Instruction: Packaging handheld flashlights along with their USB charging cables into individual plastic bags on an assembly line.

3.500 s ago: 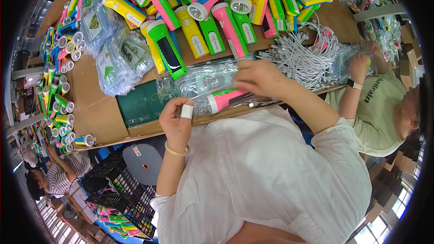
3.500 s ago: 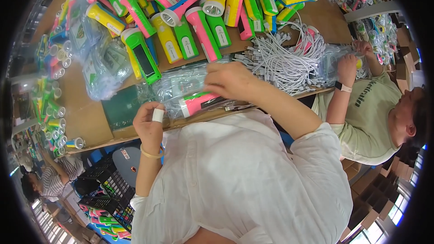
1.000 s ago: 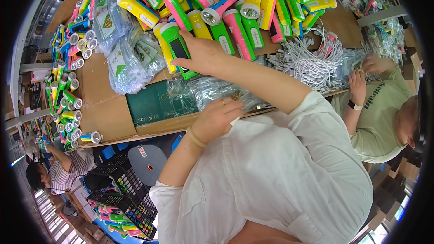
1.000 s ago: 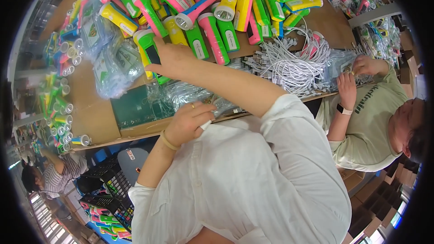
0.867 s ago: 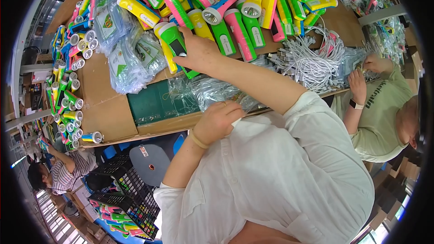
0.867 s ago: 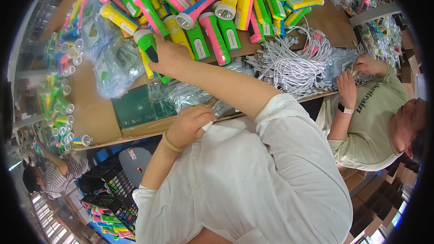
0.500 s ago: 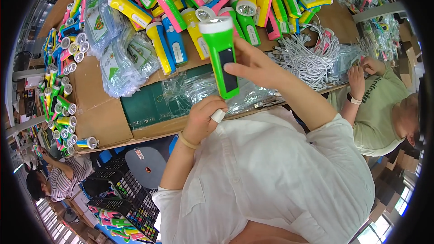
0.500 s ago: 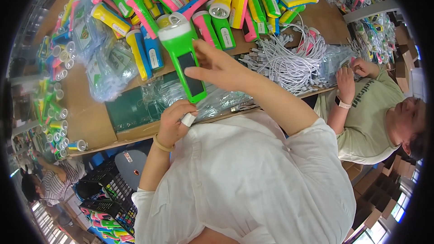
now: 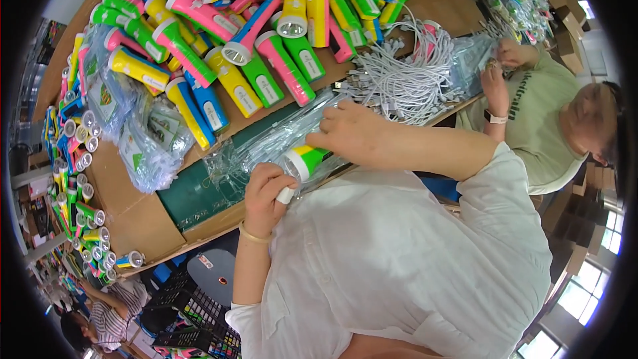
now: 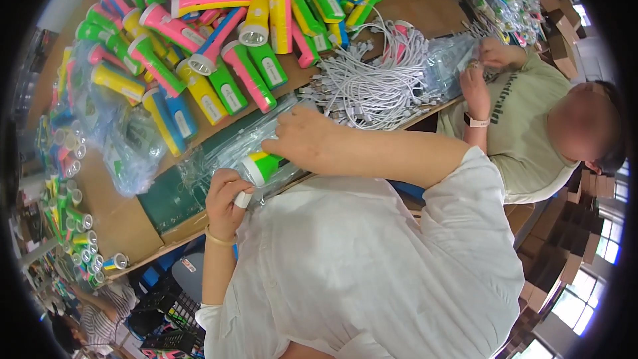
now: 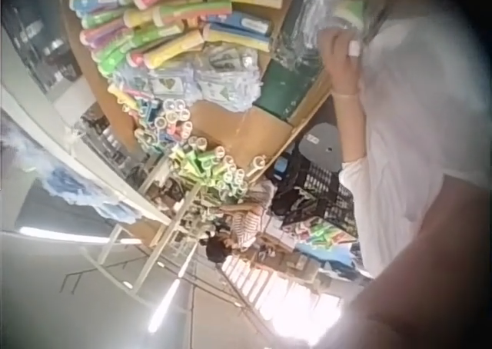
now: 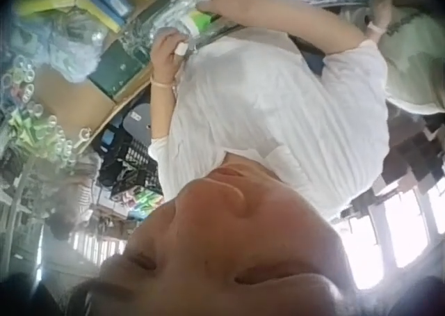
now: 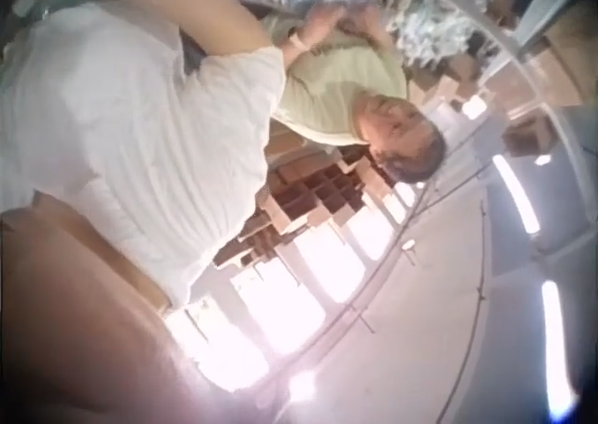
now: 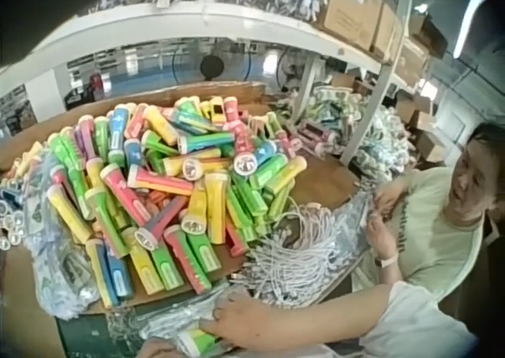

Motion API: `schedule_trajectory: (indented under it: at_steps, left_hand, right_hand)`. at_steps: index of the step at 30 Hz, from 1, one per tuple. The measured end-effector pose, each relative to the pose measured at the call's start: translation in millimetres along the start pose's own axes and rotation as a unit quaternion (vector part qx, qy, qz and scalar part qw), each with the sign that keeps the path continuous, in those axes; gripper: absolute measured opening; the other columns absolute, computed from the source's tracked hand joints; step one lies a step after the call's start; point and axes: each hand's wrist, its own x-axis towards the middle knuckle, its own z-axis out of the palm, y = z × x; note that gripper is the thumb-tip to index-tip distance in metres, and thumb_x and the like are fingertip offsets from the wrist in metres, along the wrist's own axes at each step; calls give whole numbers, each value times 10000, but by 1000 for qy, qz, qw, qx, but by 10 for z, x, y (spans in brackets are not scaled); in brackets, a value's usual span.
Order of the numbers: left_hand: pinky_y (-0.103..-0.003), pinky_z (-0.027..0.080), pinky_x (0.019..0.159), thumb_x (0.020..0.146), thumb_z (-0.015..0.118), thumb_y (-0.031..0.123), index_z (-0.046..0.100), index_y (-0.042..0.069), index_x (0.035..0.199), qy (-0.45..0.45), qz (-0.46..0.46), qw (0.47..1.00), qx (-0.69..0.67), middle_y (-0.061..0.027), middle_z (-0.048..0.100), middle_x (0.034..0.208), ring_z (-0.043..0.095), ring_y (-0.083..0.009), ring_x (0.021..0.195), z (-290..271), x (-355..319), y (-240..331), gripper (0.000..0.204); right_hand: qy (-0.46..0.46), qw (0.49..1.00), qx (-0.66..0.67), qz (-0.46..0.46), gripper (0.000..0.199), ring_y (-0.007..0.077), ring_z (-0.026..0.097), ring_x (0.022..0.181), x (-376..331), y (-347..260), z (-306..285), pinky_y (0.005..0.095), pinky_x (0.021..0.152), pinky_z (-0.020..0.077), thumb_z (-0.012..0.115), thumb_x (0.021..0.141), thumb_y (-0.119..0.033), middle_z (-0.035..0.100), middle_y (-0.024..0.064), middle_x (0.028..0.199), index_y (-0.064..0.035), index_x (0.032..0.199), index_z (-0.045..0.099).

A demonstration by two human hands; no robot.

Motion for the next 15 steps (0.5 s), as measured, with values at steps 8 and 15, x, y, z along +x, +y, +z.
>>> schedule_trajectory:
  at_steps: [8,15]
  left_hand:
    - [-401,497,765,761,724,2,638,22,908,-21,4,999,35,-125,580,908,589,-326,877,45,163,-37,171]
    - [-415,508,830,789,719,-2,621,15,929,-29,7,997,71,-143,631,988,609,-353,934,63,139,-91,172]
  right_hand:
    - [170,973,145,53,294,297,655,954,-154,276,210,427,760,539,687,874,-181,645,70,913,-115,1158,644]
    - [118,898,-27,422,147,348,675,912,-890,1245,-17,439,758,543,703,882,-191,683,125,998,-71,965,721]
